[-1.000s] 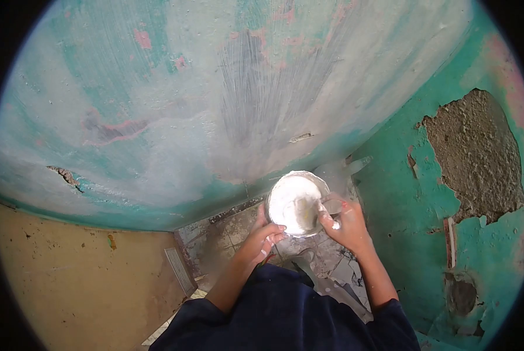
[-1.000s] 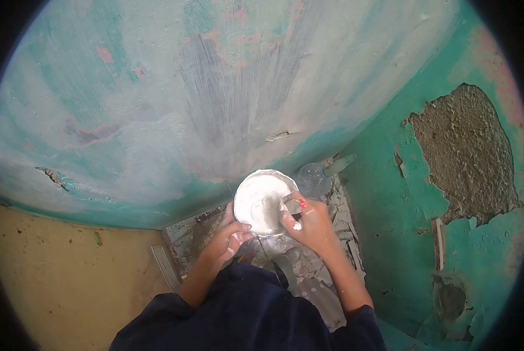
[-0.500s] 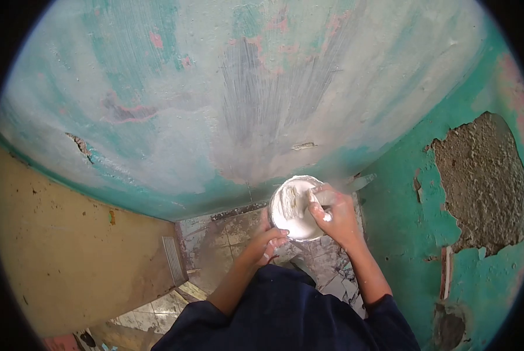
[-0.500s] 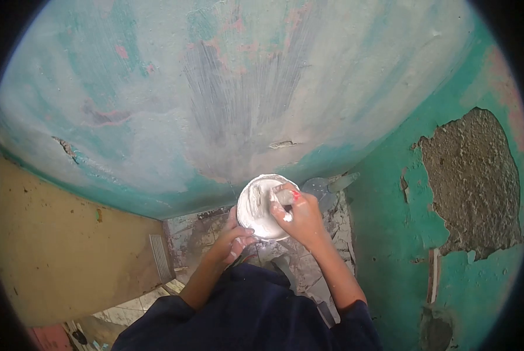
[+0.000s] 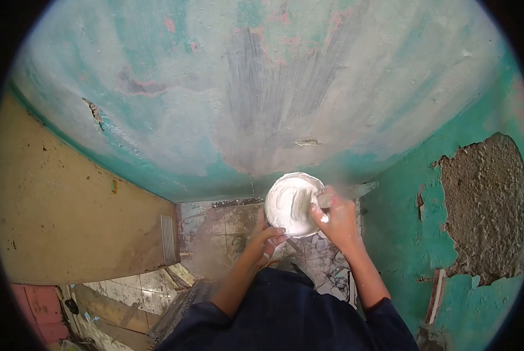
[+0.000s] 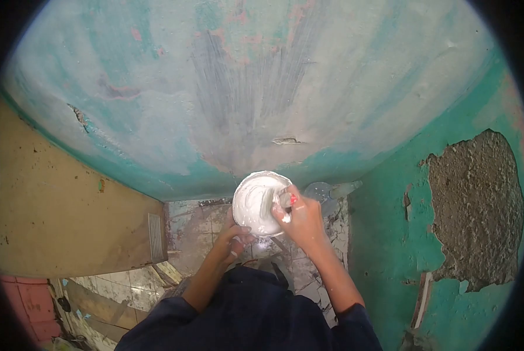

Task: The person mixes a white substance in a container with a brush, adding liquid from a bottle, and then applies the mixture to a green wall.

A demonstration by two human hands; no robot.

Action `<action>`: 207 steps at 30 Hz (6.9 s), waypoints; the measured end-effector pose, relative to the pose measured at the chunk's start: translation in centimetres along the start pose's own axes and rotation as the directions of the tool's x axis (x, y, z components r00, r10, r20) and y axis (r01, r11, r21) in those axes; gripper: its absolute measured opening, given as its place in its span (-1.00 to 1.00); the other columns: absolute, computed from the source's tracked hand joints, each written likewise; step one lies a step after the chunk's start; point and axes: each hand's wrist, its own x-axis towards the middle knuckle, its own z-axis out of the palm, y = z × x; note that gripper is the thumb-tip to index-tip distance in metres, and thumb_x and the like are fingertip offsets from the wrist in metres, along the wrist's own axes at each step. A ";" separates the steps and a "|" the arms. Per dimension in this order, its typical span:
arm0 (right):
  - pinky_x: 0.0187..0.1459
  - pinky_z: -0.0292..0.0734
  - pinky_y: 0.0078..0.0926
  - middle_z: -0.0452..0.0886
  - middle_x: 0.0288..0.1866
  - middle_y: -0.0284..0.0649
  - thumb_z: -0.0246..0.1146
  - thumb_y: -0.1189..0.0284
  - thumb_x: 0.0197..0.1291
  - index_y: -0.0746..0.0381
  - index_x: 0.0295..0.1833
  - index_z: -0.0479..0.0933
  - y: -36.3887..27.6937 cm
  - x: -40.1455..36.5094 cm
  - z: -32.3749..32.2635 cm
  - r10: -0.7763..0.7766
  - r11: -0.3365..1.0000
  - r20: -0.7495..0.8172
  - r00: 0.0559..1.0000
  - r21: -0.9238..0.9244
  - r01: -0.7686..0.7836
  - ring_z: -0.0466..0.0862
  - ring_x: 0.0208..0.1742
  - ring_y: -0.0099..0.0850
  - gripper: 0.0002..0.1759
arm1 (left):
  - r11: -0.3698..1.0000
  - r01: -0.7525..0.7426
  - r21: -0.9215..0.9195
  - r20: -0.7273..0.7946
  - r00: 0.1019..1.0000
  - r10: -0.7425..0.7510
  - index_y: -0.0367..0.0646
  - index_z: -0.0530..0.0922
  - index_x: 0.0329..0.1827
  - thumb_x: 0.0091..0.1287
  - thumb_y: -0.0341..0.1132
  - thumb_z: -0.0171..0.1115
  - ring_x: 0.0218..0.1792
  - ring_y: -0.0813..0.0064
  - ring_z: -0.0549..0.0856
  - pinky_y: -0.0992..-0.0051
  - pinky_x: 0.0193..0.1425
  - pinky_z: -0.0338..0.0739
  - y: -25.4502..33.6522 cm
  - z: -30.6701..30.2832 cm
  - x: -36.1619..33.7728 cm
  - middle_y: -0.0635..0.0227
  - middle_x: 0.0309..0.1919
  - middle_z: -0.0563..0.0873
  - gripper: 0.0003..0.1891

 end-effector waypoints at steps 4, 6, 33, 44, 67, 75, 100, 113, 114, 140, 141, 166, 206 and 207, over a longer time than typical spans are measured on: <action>-0.33 0.56 -0.30 0.64 -0.44 0.00 0.34 0.43 0.08 0.33 -0.17 0.56 -1.6 0.3 1.2 -0.032 0.995 0.060 0.998 0.098 0.026 0.69 -0.39 -0.06 -0.77 | 1.000 -0.004 -0.010 0.017 1.000 0.004 -0.04 0.03 0.50 0.13 -0.54 0.19 0.11 0.45 0.58 0.45 0.11 0.60 0.8 -1.1 -0.4 0.20 0.26 0.42 -0.16; -0.31 0.56 -0.33 0.66 -0.41 -0.01 0.33 0.45 0.08 0.34 -0.22 0.58 -2.4 1.6 2.0 -0.034 0.986 0.066 0.997 0.163 0.023 0.70 -0.40 -0.10 -0.81 | 1.000 0.012 -0.001 0.051 0.999 -0.012 -0.03 0.01 0.51 0.14 -0.55 0.18 0.11 0.45 0.58 0.44 0.12 0.59 1.6 -1.9 -0.6 0.21 0.26 0.42 -0.16; -0.38 0.57 -0.33 0.67 -0.45 -0.02 0.43 0.39 0.14 0.31 -0.16 0.55 -10.7 3.6 14.3 0.044 0.995 -0.046 0.998 0.091 -0.039 0.73 -0.41 -0.13 -0.73 | 0.990 0.128 0.059 0.093 0.987 -0.133 0.05 -0.07 0.54 0.16 -0.52 0.18 0.04 0.57 0.53 0.56 -0.04 0.50 12.0 -11.8 -2.0 0.27 0.20 0.41 -0.11; -0.46 0.54 -0.37 0.61 -0.58 -0.13 0.44 0.32 0.12 0.27 -0.35 0.52 -9.4 2.4 11.5 0.045 0.983 -0.073 0.996 -0.174 -0.057 0.68 -0.54 -0.21 -0.72 | 0.998 0.058 0.026 0.108 0.992 -0.060 0.02 -0.06 0.55 0.17 -0.58 0.11 0.22 0.37 0.50 0.35 0.20 0.52 11.7 -11.6 -0.6 0.17 0.31 0.36 -0.13; -0.47 0.53 -0.30 0.59 -0.60 -0.04 0.45 0.32 0.02 0.31 -0.36 0.61 -6.6 6.3 10.7 -0.057 0.996 -0.147 0.987 -0.080 0.046 0.66 -0.57 -0.11 -0.74 | 0.997 0.036 -0.063 0.091 0.995 -0.030 0.08 -0.09 0.55 0.19 -0.54 0.13 0.18 0.35 0.54 0.32 0.19 0.49 9.1 -8.4 1.0 0.19 0.26 0.41 -0.12; -0.49 0.51 -0.36 0.60 -0.58 -0.04 0.42 0.41 0.05 0.34 -0.37 0.63 -7.3 5.6 10.1 -0.033 0.998 -0.118 0.992 -0.058 0.026 0.66 -0.58 -0.18 -0.80 | 1.000 0.003 -0.019 0.064 0.998 -0.001 0.02 -0.02 0.53 0.19 -0.54 0.07 0.34 0.24 0.44 0.14 0.38 0.39 11.7 -10.1 0.7 0.17 0.34 0.35 -0.19; -0.40 0.53 -0.39 0.61 -0.60 -0.10 0.26 0.44 0.16 0.34 -0.32 0.52 -12.7 4.5 18.2 0.107 0.994 -0.013 0.994 0.035 -0.107 0.71 -0.50 -0.27 -0.84 | 0.988 0.155 0.017 0.041 0.987 -0.155 0.09 -0.10 0.59 0.17 -0.57 0.09 0.29 0.33 0.48 0.25 0.28 0.47 14.7 -16.3 -2.1 0.23 0.36 0.35 -0.09; -0.42 0.47 -0.36 0.53 -0.56 -0.01 0.24 0.48 0.16 0.35 -0.33 0.52 -11.6 3.2 16.8 0.090 0.992 -0.119 0.989 0.101 -0.079 0.63 -0.53 -0.12 -0.87 | 0.996 0.090 0.007 0.053 0.994 -0.091 0.05 -0.13 0.59 0.12 -0.58 0.10 0.36 0.23 0.41 0.21 0.37 0.40 12.8 -14.3 -2.9 0.16 0.40 0.29 -0.05; -0.42 0.47 -0.36 0.53 -0.56 -0.01 0.24 0.48 0.16 0.35 -0.33 0.52 -11.3 3.2 16.2 0.085 0.992 -0.115 0.990 0.106 -0.073 0.63 -0.53 -0.12 -0.87 | 0.997 0.073 0.006 0.058 0.996 -0.073 0.05 -0.13 0.59 0.12 -0.58 0.10 0.37 0.22 0.40 0.20 0.39 0.38 12.5 -14.0 -2.9 0.15 0.40 0.28 -0.05; -0.44 0.46 -0.27 0.49 -0.59 0.01 0.26 0.43 0.16 0.29 -0.39 0.44 -3.8 3.2 7.1 -0.005 1.000 -0.080 0.997 0.030 0.007 0.60 -0.52 0.01 -0.81 | 0.981 -0.168 -0.102 -0.129 0.980 0.154 0.00 0.02 0.52 0.10 -0.58 0.16 0.20 0.36 0.52 0.39 0.17 0.55 1.3 -5.0 -1.5 0.21 0.26 0.40 -0.12; -0.44 0.46 -0.27 0.49 -0.59 0.01 0.26 0.43 0.16 0.29 -0.39 0.44 -3.8 2.8 7.0 -0.010 0.999 -0.079 0.997 0.032 0.012 0.60 -0.52 0.01 -0.81 | 0.984 -0.163 -0.074 -0.140 0.979 0.151 0.03 0.04 0.55 0.09 -0.57 0.14 0.26 0.32 0.49 0.34 0.21 0.53 1.3 -5.0 -1.5 0.24 0.30 0.38 -0.12; -0.31 0.56 -0.15 0.62 -0.45 0.09 0.30 0.38 0.09 0.30 -0.16 0.57 -13.5 6.6 17.7 0.059 0.994 0.006 0.998 -0.095 -0.058 0.67 -0.37 0.08 -0.75 | 0.988 -0.095 -0.126 -0.024 0.995 0.092 0.10 -0.12 0.55 0.17 -0.57 0.16 0.19 0.38 0.51 0.37 0.14 0.52 12.7 -15.9 -4.9 0.20 0.28 0.36 -0.09; -0.50 0.45 -0.34 0.54 -0.67 -0.09 0.23 0.42 0.25 0.30 -0.40 0.47 -18.8 6.3 24.0 0.038 0.991 -0.199 0.979 -0.120 -0.062 0.66 -0.60 -0.23 -0.79 | 0.996 -0.051 -0.074 0.010 0.999 0.052 0.14 0.04 0.47 0.17 -0.62 0.10 0.17 0.35 0.53 0.33 0.14 0.53 18.6 -21.5 -4.9 0.25 0.23 0.40 -0.20; -0.50 0.45 -0.33 0.54 -0.67 -0.08 0.23 0.41 0.25 0.29 -0.39 0.48 -18.9 6.0 23.9 0.055 0.992 -0.174 0.983 -0.098 -0.073 0.65 -0.60 -0.17 -0.79 | 0.996 -0.049 -0.079 -0.002 0.999 0.049 0.14 0.03 0.48 0.17 -0.62 0.09 0.18 0.35 0.53 0.32 0.15 0.54 18.6 -21.4 -4.9 0.24 0.24 0.40 -0.19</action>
